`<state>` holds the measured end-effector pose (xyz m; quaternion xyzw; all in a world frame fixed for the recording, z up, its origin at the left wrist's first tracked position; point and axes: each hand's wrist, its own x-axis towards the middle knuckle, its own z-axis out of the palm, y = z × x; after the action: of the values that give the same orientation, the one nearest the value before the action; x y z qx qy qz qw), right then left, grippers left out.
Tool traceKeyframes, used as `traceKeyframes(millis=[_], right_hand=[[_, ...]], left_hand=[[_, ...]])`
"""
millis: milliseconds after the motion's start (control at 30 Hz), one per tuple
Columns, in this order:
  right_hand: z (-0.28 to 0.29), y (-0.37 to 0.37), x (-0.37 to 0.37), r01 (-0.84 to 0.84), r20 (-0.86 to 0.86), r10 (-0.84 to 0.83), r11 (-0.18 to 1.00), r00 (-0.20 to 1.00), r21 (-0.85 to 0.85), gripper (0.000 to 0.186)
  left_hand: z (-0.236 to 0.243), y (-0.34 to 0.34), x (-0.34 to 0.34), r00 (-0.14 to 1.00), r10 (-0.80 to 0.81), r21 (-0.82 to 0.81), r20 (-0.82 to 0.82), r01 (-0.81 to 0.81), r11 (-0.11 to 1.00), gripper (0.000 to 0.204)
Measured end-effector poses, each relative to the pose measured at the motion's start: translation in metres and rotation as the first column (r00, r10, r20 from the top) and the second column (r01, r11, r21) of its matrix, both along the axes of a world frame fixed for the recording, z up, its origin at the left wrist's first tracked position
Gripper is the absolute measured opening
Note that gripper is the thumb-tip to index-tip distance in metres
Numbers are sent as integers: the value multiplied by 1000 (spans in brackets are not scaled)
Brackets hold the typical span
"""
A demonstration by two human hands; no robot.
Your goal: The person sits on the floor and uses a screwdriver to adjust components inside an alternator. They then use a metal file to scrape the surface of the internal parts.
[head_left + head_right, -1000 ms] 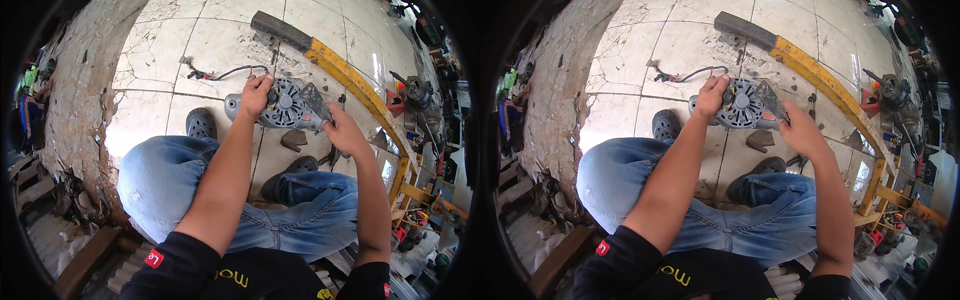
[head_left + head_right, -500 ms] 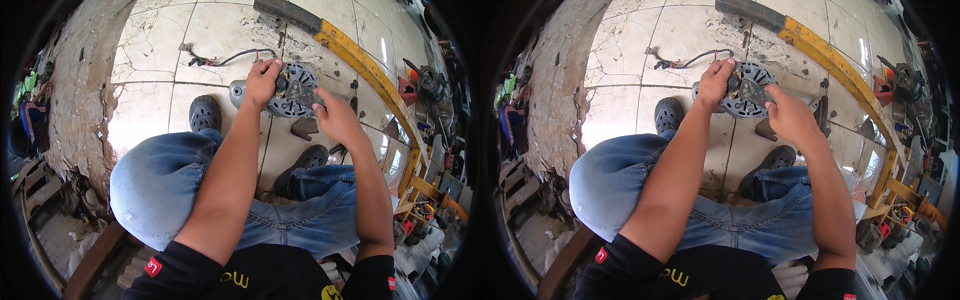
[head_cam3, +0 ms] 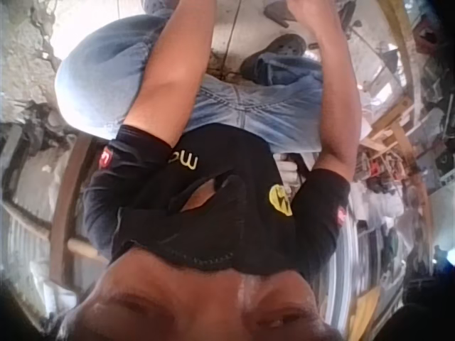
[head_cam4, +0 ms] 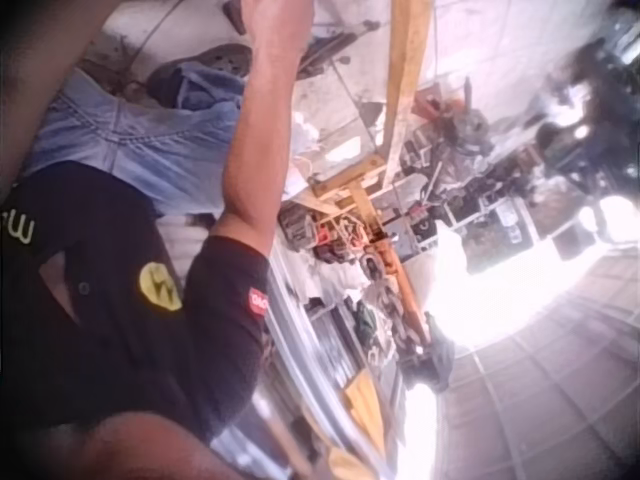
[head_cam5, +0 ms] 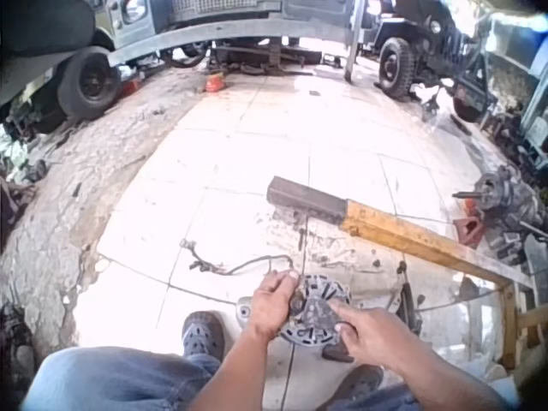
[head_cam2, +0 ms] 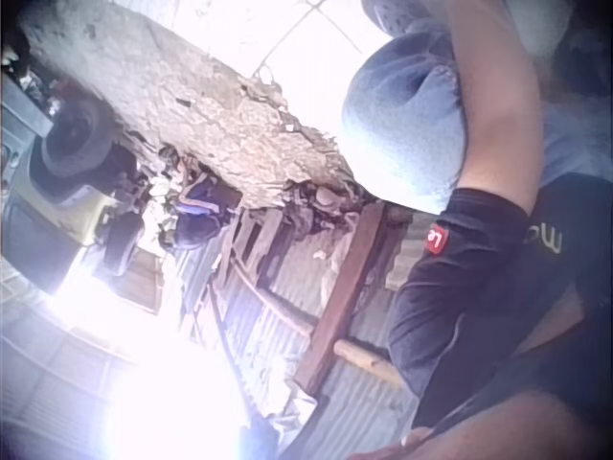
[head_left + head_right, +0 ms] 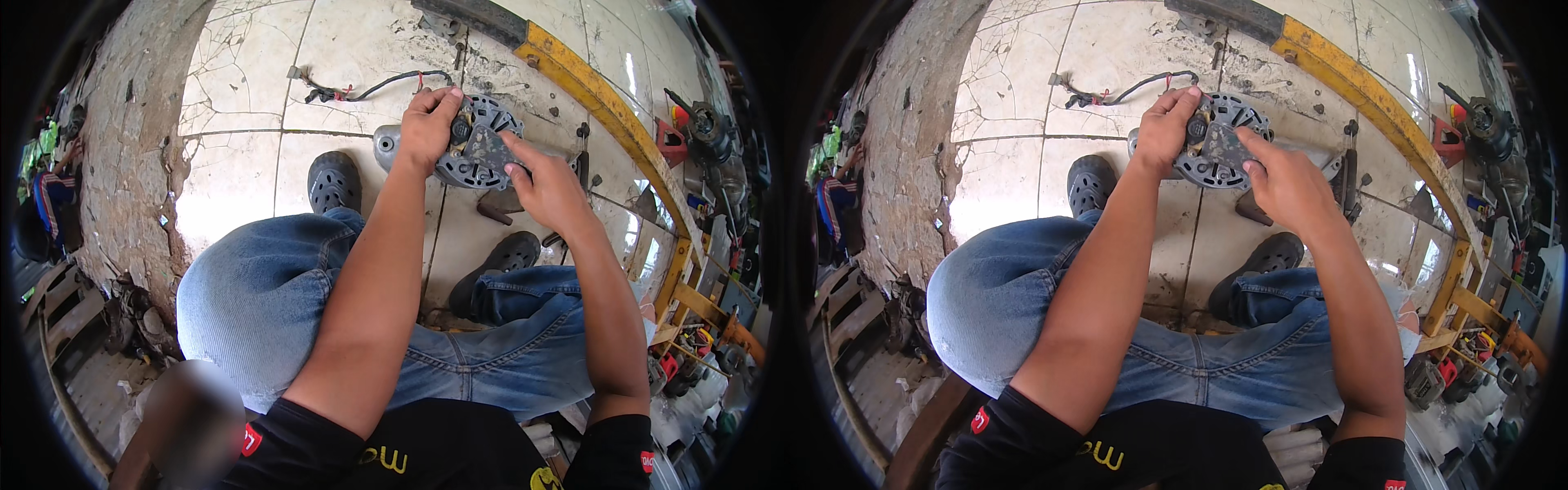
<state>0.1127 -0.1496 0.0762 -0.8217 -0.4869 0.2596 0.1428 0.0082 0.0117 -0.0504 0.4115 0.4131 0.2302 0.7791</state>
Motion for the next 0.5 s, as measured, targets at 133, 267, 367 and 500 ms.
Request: traceKeyframes(millis=[133, 267, 367, 500], right_hand=[[7, 4, -3, 36, 60, -34, 999, 998, -26, 43], [2, 1, 0, 28, 28, -28, 999, 999, 20, 43], [3, 1, 1, 21, 14, -22, 999, 1000, 29, 43], [1, -1, 2, 30, -3, -30, 998, 1000, 46, 43]], left_hand=[[8, -1, 0, 1000, -1, -49, -17, 0, 999, 38], [10, -1, 0, 1000, 8, -40, -16, -8, 999, 37], [8, -1, 0, 1000, 7, -40, -8, -7, 999, 37], [6, -1, 1, 1000, 21, -30, -14, -21, 999, 36]])
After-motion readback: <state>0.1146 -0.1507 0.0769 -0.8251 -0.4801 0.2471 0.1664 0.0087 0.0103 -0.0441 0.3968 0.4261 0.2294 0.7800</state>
